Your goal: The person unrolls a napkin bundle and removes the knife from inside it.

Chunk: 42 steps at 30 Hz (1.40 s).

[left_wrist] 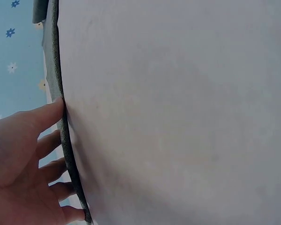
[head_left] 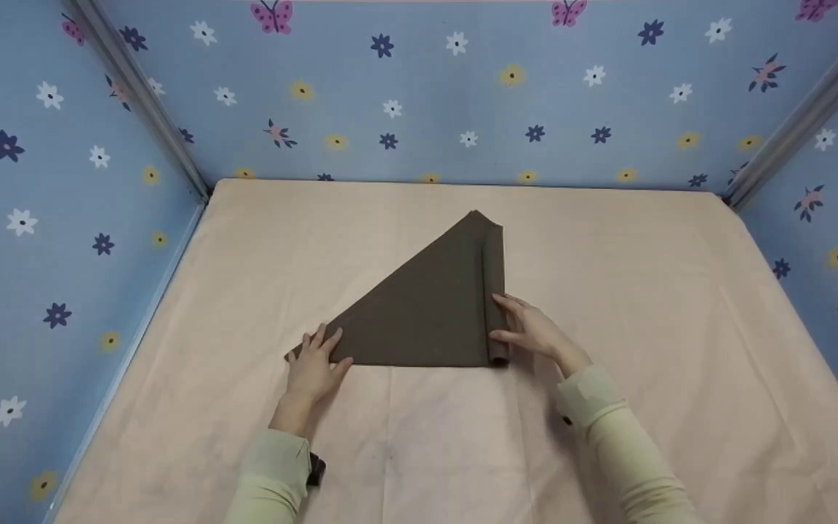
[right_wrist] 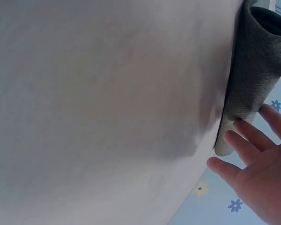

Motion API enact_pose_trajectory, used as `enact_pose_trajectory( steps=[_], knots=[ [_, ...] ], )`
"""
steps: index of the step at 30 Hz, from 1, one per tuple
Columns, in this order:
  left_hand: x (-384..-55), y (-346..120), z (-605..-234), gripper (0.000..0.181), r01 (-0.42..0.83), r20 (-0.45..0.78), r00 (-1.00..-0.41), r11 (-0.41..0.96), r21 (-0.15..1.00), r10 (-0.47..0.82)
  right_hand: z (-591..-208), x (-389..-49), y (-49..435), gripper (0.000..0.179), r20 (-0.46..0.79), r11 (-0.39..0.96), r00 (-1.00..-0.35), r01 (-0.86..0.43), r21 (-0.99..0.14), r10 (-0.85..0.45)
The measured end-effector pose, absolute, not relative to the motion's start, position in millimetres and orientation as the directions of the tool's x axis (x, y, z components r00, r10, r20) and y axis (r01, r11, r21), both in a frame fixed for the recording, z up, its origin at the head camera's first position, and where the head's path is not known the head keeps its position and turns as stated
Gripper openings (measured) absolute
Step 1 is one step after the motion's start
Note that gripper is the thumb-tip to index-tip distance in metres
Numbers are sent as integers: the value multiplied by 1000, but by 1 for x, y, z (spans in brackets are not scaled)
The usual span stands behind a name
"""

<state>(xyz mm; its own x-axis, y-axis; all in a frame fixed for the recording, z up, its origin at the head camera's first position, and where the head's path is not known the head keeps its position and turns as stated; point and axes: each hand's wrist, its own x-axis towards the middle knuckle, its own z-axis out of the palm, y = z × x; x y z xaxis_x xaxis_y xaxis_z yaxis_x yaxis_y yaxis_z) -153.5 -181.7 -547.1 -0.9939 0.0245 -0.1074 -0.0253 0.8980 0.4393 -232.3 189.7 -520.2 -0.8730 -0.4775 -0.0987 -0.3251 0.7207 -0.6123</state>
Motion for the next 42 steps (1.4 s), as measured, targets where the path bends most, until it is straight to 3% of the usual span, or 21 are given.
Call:
enact_pose_trajectory(
  steps=[20, 29, 42],
  knots=[
    [-152, -181, -547, 58, -7, -79, -996, 903, 430, 30, -522, -225, 202, 66, -81, 725, -887, -315, -613, -454],
    [-153, -181, -547, 57, -18, -91, -996, 896, 443, 25, -517, -223, 192, 57, 34, 720, -888, -393, -573, -458],
    [-151, -182, -547, 57, -6, -87, -996, 909, 417, 33, -522, -225, 171, 59, 13, 732, -861, -441, -520, -509]
  ],
)
